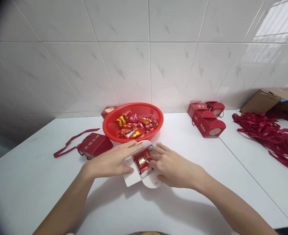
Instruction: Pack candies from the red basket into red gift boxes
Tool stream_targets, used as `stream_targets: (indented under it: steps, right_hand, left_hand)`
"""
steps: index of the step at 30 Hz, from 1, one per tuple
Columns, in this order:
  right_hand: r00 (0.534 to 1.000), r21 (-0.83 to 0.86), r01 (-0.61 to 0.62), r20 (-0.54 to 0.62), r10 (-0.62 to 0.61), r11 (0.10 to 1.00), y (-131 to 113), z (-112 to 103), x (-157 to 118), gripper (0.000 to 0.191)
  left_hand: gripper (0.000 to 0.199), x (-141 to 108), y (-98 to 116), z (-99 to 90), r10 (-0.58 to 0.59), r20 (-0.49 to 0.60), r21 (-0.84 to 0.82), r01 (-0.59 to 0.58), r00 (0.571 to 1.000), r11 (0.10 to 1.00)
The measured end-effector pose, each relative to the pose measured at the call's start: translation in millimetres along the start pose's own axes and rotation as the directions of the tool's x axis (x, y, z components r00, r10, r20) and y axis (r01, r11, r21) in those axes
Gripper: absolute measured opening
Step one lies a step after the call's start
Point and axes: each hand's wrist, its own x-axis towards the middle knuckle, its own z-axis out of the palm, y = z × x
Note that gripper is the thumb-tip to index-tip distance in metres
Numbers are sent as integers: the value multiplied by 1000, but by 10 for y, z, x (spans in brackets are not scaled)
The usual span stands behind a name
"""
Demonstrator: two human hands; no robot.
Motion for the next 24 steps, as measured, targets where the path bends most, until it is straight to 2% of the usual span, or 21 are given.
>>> stream_targets:
  steps: [2, 4, 8, 10, 13, 18, 21, 24]
  right_hand:
    - [1000, 5, -21, 3, 21, 1000, 28, 57, -49, 32]
    - [997, 38, -48, 60, 46, 998, 55, 102, -69, 37]
    - [994, 136, -55, 103, 41, 989, 118, 132, -63, 46]
    - [994, 179, -29, 107, 10, 983, 158, 137, -44, 48]
    - [993, 225, -2, 117, -25, 974, 205, 170, -3, 47]
    - [996, 235, -11, 91, -11, 972, 208, 304, 65, 43]
    - [998, 248, 22, 53, -36, 968, 200, 361, 90, 48]
    - [998, 285, 54, 6, -58, 957, 198, 328, 109, 51]
  left_hand:
    - [76, 12, -25, 0, 14, 0, 1, -14, 1000, 1000]
    - [74, 18, -63, 1, 17, 7, 6, -17, 1000, 1000]
    - [80, 34, -169, -19, -66, 41, -5, 66, 997, 998]
    - [84, 56, -224, -46, -108, 71, -45, 111, 992, 993]
    - [87, 97, -296, -81, -94, 104, -130, 107, 990, 986]
    - [93, 101, -372, -92, -115, 138, -175, 138, 984, 975]
    - [80, 33, -378, -169, -70, 128, -170, 91, 989, 981]
    - [55, -14, -355, -344, 28, -7, -149, -29, 1000, 988]
